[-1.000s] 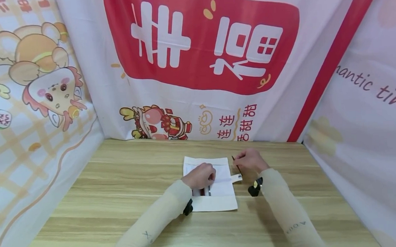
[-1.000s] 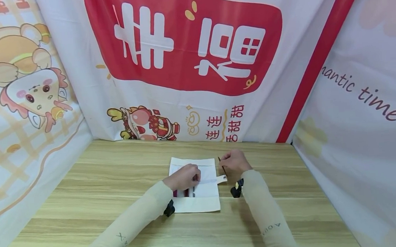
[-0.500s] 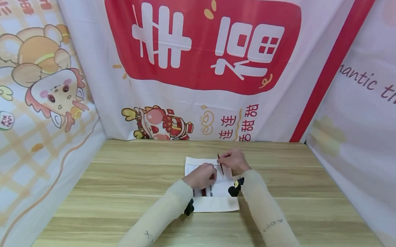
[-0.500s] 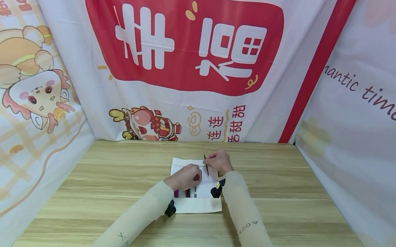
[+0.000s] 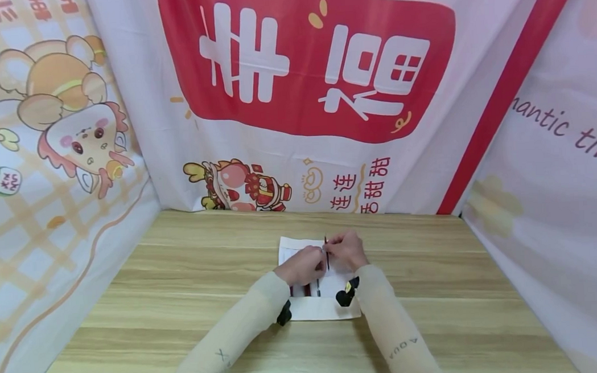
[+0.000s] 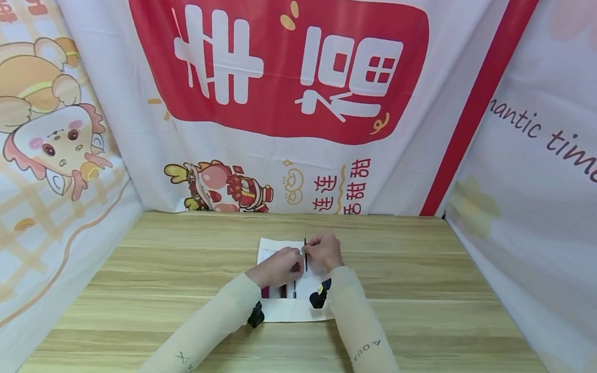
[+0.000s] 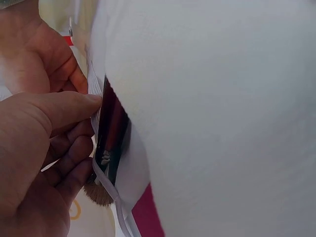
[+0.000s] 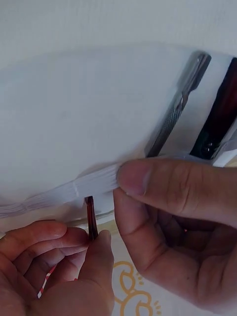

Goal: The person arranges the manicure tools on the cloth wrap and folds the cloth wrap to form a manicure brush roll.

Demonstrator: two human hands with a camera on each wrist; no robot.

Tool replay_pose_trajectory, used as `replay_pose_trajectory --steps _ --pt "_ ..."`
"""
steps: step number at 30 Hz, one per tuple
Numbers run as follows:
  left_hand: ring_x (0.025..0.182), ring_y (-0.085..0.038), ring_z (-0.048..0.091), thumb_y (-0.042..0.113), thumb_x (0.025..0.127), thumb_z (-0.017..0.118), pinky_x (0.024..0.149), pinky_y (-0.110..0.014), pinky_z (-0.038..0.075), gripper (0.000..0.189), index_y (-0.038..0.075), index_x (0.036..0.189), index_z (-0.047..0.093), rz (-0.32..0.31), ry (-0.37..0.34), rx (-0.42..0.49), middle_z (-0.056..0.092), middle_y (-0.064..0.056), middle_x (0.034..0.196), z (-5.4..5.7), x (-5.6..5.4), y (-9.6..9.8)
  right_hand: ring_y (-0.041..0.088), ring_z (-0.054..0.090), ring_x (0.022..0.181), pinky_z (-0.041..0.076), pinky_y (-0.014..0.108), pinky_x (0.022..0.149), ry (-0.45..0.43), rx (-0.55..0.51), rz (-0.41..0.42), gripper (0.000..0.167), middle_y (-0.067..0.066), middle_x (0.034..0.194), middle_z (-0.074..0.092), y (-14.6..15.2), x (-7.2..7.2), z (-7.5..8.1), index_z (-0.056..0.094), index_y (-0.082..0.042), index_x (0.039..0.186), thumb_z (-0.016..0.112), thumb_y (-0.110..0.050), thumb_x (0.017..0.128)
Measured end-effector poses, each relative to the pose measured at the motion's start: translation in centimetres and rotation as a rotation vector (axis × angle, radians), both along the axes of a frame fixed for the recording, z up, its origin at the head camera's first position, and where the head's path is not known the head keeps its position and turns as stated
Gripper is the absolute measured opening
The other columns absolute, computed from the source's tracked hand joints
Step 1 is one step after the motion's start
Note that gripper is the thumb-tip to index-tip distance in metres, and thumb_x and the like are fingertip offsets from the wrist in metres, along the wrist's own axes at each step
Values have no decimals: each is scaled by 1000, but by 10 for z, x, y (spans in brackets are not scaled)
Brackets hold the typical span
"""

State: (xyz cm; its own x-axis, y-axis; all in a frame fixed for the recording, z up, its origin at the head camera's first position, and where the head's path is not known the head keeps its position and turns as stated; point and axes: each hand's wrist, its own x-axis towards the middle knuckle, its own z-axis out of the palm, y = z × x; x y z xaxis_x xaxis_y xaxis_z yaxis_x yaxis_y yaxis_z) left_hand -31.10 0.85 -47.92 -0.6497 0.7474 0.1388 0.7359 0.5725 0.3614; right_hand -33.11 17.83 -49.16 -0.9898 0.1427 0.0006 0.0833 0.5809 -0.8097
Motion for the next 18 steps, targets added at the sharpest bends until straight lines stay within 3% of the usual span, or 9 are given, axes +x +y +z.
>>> replay_pose_trajectory --steps 3,4,10,11,14,18 --pt "72 -10 55 0 95 70 74 -27 51 16 6 80 71 -7 0 16 62 1 74 -2 -1 -1 15 66 78 50 25 71 -10 18 17 11 5 82 78 -3 3 1 81 -6 85 82 -16 88" --pt "73 -10 55 4 96 69 75 -26 51 16 8 81 72 -17 13 28 63 1 76 -12 -8 -2 15 66 78 50 26 71 -20 20 24 11 5 83 78 -3 5 1 81 -5 85 81 -16 89" --pt "77 -10 58 7 98 70 77 -26 53 13 11 87 74 11 -27 7 66 3 82 -13 -9 -2 17 65 79 50 25 66 -88 24 45 11 7 91 78 -7 10 5 80 -5 90 77 -15 94" --pt "78 -10 59 4 97 71 78 -26 54 11 10 88 74 29 -48 -8 67 2 84 -4 -2 -2 17 66 80 50 24 66 -92 29 44 10 8 93 79 -8 11 6 80 -5 91 77 -15 94" --pt "81 -9 61 5 97 72 80 -25 55 8 10 91 75 49 -52 -24 70 1 88 -5 -2 0 17 66 80 50 24 64 -109 61 36 11 8 95 79 -8 13 8 82 -6 93 78 -15 92" --pt "83 -9 62 6 97 73 82 -25 55 7 10 92 76 57 -47 -27 71 0 91 -5 -1 0 16 67 75 50 25 60 -173 85 33 11 7 89 78 -7 11 8 83 -6 96 78 -14 90"
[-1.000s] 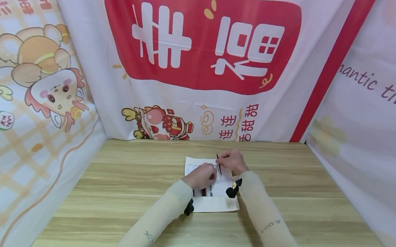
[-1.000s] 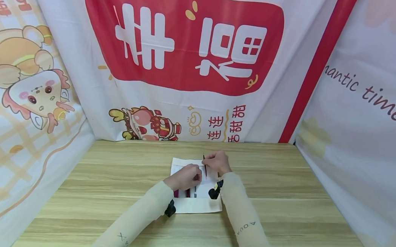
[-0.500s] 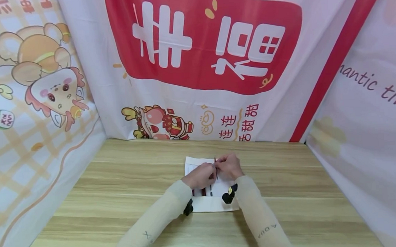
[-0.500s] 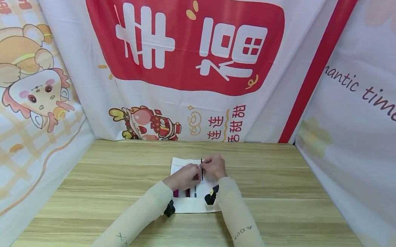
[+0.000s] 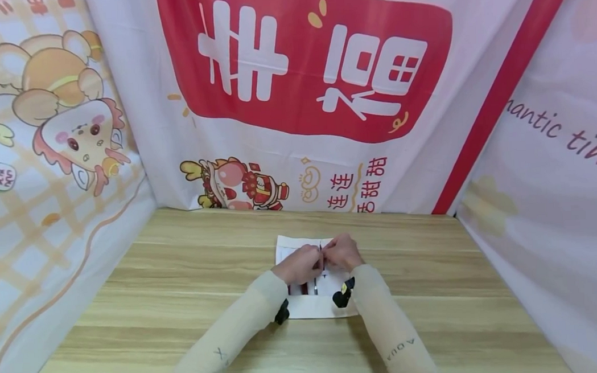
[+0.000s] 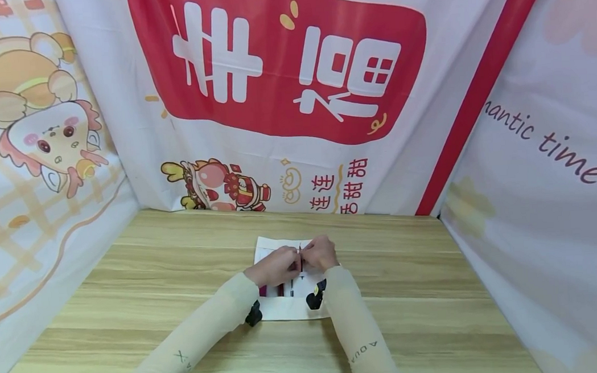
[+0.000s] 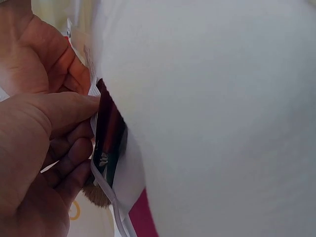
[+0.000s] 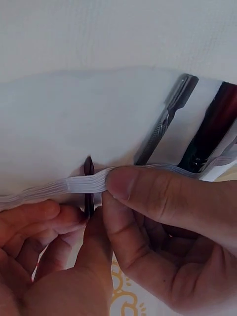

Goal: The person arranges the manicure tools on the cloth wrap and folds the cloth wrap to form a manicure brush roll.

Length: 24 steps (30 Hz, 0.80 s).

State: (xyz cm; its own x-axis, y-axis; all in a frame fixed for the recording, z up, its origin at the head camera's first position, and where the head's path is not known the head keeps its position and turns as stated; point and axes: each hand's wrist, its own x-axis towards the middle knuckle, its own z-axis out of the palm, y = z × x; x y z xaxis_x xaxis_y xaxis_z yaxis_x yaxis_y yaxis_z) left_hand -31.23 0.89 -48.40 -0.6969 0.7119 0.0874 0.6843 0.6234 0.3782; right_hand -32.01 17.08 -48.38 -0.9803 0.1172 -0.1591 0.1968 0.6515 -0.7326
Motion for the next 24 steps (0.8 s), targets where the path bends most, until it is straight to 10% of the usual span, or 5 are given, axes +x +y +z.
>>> replay_pose_trajectory --steps 24 --pt "73 -10 60 3 93 73 71 -27 55 13 12 85 74 -82 29 75 69 1 84 -21 -16 -4 14 65 52 57 26 53 -128 162 51 24 3 60 67 -3 -20 13 68 -8 62 73 -5 85"
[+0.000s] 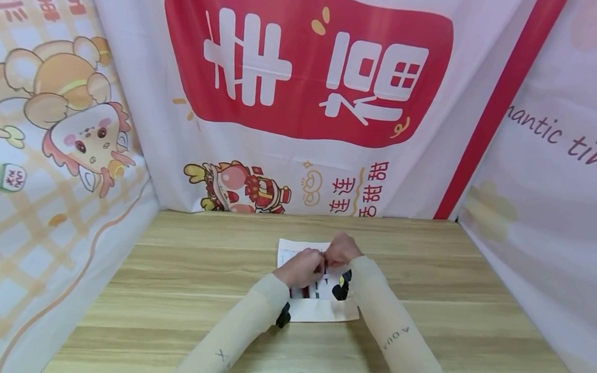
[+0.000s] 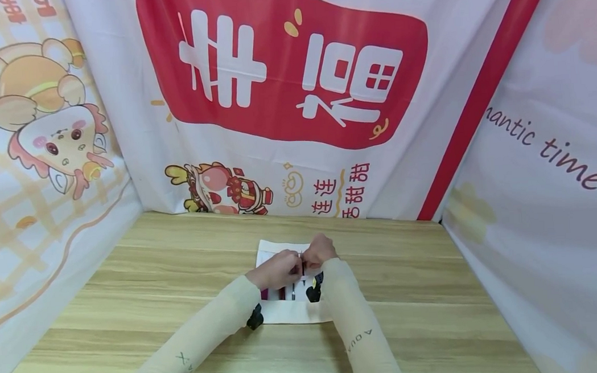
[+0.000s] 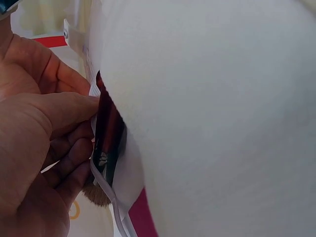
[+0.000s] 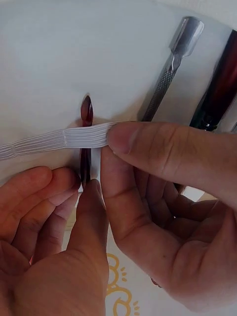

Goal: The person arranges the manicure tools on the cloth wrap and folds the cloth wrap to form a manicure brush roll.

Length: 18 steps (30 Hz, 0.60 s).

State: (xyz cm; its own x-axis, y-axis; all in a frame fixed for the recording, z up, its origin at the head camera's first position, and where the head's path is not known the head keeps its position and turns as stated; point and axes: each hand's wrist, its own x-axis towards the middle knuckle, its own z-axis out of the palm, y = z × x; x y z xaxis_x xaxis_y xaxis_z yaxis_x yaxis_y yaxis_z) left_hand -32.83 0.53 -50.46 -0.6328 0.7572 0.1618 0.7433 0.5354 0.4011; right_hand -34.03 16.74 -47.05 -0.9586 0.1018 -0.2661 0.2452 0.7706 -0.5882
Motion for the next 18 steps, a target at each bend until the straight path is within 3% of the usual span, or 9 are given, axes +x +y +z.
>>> replay_pose_trajectory --steps 4,7,12,18 --pt "77 -8 63 3 95 73 77 -24 57 10 10 88 76 46 -48 -39 71 0 88 15 12 0 16 66 56 57 26 54 -27 -19 -18 19 4 64 68 -1 -1 -1 72 -7 69 75 -5 88" --pt "79 -8 63 4 96 72 80 -24 57 9 9 91 77 65 -54 -59 72 0 90 19 16 1 17 67 60 57 27 56 -34 -51 -23 13 6 68 70 0 3 -2 75 -5 76 76 -5 89" --pt "78 -7 63 7 97 72 80 -27 58 8 10 92 78 59 -35 -50 72 2 88 17 14 1 16 67 59 58 27 56 -43 -86 -38 8 7 67 69 1 7 -3 76 -2 79 77 -3 87" --pt "83 -9 65 5 97 72 85 -26 58 9 9 95 79 109 -65 -87 73 -1 93 20 17 3 14 65 55 57 26 55 -77 -118 -74 8 5 63 67 1 8 -4 76 -1 80 82 -4 84"
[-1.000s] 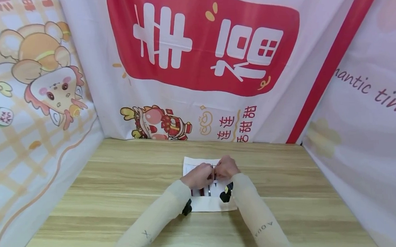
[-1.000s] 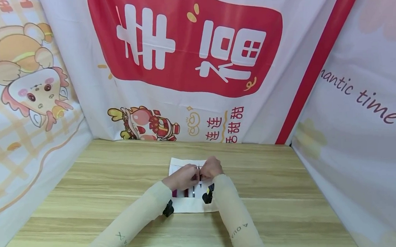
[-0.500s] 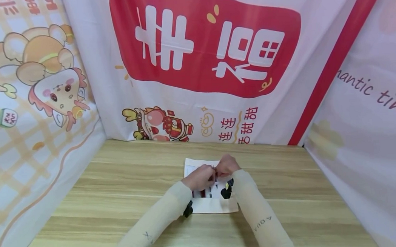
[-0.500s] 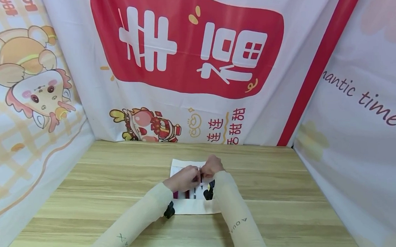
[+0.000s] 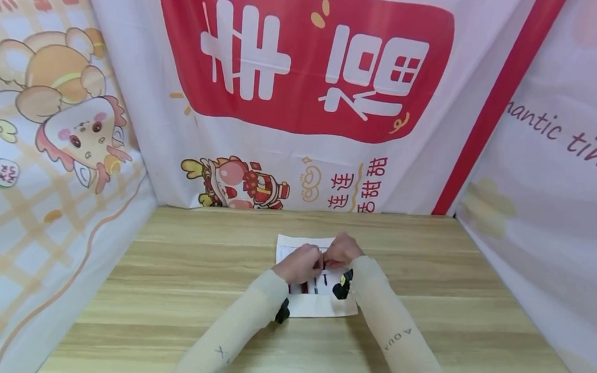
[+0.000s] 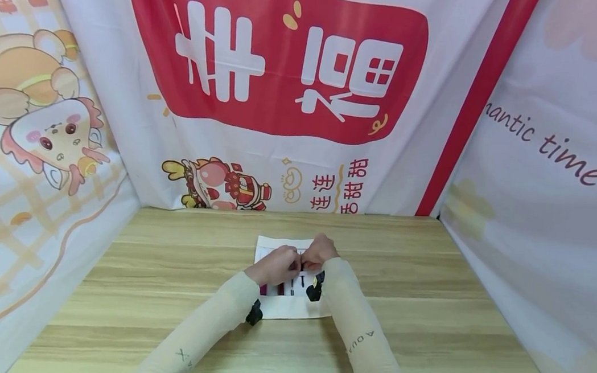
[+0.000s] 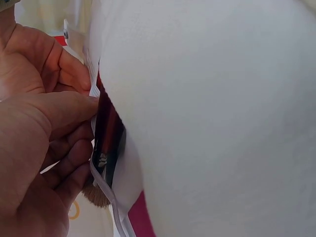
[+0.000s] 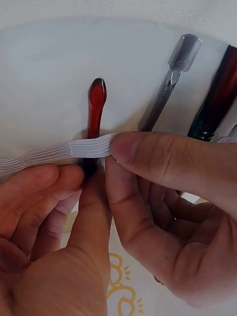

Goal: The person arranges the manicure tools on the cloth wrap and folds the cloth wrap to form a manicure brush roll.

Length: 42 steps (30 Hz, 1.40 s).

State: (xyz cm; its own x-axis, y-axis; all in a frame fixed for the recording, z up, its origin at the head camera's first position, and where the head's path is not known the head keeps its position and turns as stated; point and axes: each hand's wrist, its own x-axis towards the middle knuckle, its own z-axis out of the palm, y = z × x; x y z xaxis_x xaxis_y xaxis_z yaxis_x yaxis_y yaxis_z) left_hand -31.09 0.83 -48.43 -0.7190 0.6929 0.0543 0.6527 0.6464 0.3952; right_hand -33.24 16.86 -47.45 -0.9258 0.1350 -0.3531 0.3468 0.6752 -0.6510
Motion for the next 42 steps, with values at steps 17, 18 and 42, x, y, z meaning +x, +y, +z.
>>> replay_pose_trajectory --steps 17,18,42 --pt "78 -8 61 6 94 74 79 -24 55 9 12 90 79 -8 22 13 71 3 87 -5 -5 1 13 69 61 57 24 59 -34 51 101 8 5 71 74 7 2 7 78 -6 78 84 -10 82" --pt "80 -8 61 7 95 74 80 -25 55 8 12 92 79 0 16 14 71 2 89 -3 -6 1 13 68 61 57 24 59 -27 62 121 9 4 71 74 9 3 9 78 -6 77 84 -11 82" --pt "161 -39 25 51 102 62 129 -61 21 82 4 163 35 26 -15 -209 29 -17 173 24 -16 -101 37 47 150 39 56 122 192 213 651 71 16 161 51 86 122 80 49 -4 155 66 -48 102"
